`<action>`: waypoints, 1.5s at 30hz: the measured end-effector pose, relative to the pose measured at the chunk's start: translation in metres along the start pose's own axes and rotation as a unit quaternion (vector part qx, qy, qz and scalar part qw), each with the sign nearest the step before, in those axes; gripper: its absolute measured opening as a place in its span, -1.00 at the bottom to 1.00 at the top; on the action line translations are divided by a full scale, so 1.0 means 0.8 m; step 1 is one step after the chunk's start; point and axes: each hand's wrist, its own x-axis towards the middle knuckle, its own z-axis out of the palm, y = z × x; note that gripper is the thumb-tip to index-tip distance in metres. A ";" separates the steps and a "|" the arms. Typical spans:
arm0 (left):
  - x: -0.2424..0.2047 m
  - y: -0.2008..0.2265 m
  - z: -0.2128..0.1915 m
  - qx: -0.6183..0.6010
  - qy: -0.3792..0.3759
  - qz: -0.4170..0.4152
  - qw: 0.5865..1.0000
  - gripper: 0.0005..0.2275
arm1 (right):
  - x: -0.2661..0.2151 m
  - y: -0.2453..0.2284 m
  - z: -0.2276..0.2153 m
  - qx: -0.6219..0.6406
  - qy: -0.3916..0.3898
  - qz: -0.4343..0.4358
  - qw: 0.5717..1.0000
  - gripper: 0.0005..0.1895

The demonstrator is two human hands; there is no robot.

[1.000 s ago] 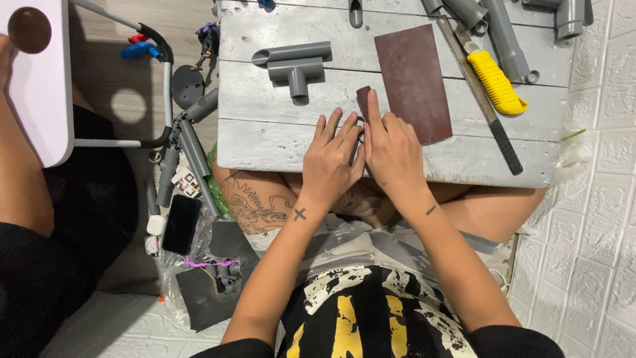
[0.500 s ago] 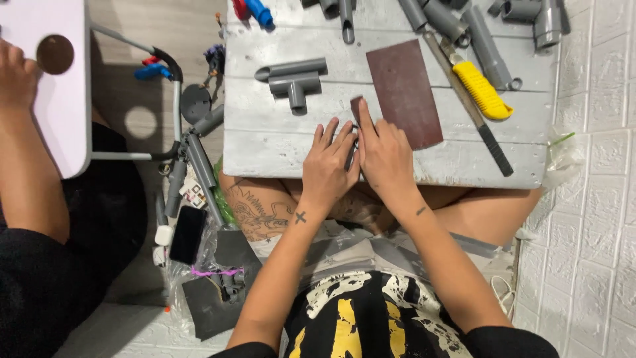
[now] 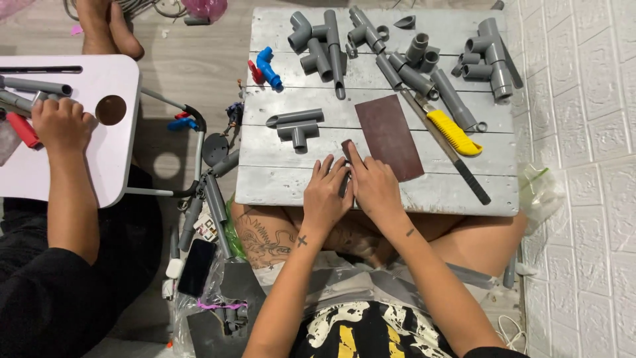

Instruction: Sanding the edges of small plastic rings and organizing PVC pipe fittings on a low work surface.

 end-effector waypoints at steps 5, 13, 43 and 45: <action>-0.001 0.001 0.002 -0.030 0.010 -0.010 0.999 -0.78 | -0.043 0.003 -0.068 0.068 -0.055 0.048 0.995 -0.49; -0.004 0.005 0.003 -0.039 0.026 -0.002 0.999 -0.79 | -0.062 0.010 -0.072 0.089 -0.032 0.071 0.993 -0.50; -0.001 -0.003 -0.003 -0.003 -0.040 0.005 0.999 -0.79 | -0.048 0.001 -0.022 -0.014 0.065 -0.024 0.997 -0.54; -0.001 -0.004 -0.001 -0.006 -0.040 0.002 0.999 -0.80 | -0.049 0.003 -0.024 -0.032 0.059 -0.024 0.997 -0.51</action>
